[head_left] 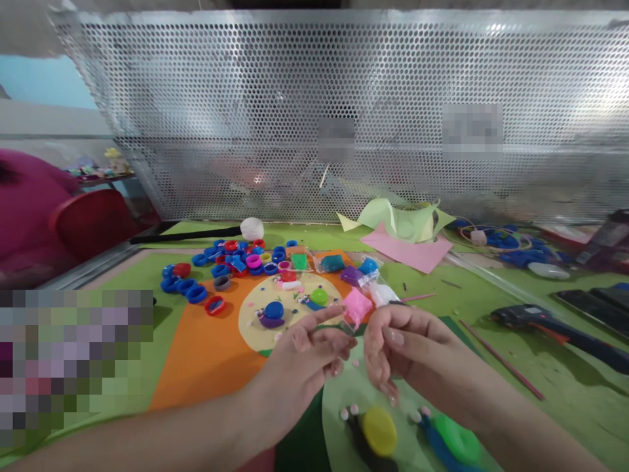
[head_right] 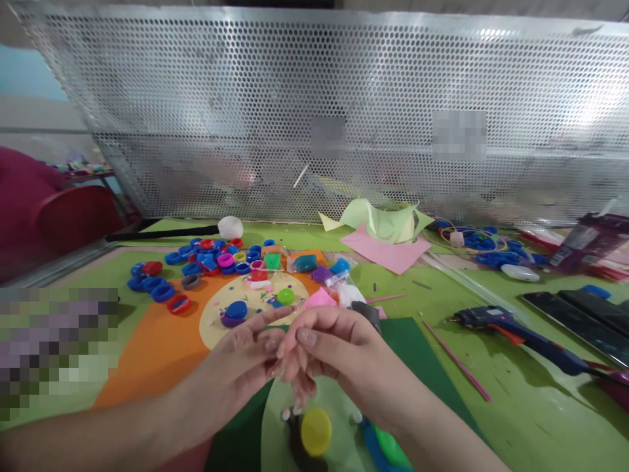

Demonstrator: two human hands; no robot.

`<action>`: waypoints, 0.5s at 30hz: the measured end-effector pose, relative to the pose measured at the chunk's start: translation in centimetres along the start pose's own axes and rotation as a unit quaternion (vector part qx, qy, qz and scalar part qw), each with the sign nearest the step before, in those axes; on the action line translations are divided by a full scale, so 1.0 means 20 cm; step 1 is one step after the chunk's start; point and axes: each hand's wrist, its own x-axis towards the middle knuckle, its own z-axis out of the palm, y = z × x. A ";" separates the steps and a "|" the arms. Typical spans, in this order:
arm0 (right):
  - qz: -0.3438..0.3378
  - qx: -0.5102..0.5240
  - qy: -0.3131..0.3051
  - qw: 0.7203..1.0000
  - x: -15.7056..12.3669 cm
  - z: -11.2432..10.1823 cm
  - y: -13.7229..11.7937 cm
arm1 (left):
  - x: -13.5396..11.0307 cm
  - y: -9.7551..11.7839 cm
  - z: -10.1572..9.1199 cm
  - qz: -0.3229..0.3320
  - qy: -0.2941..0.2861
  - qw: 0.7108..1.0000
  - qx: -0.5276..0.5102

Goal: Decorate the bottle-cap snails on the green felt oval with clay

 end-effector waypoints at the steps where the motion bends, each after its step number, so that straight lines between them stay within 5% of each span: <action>1: 0.003 0.003 0.004 1.000 0.00 0.00 0.00 | 0.00 -0.01 0.00 0.004 -0.003 1.000 -0.001; 15: -0.018 -0.006 0.003 1.000 0.00 0.01 -0.01 | 0.01 -0.01 0.01 -0.022 0.040 0.999 -0.013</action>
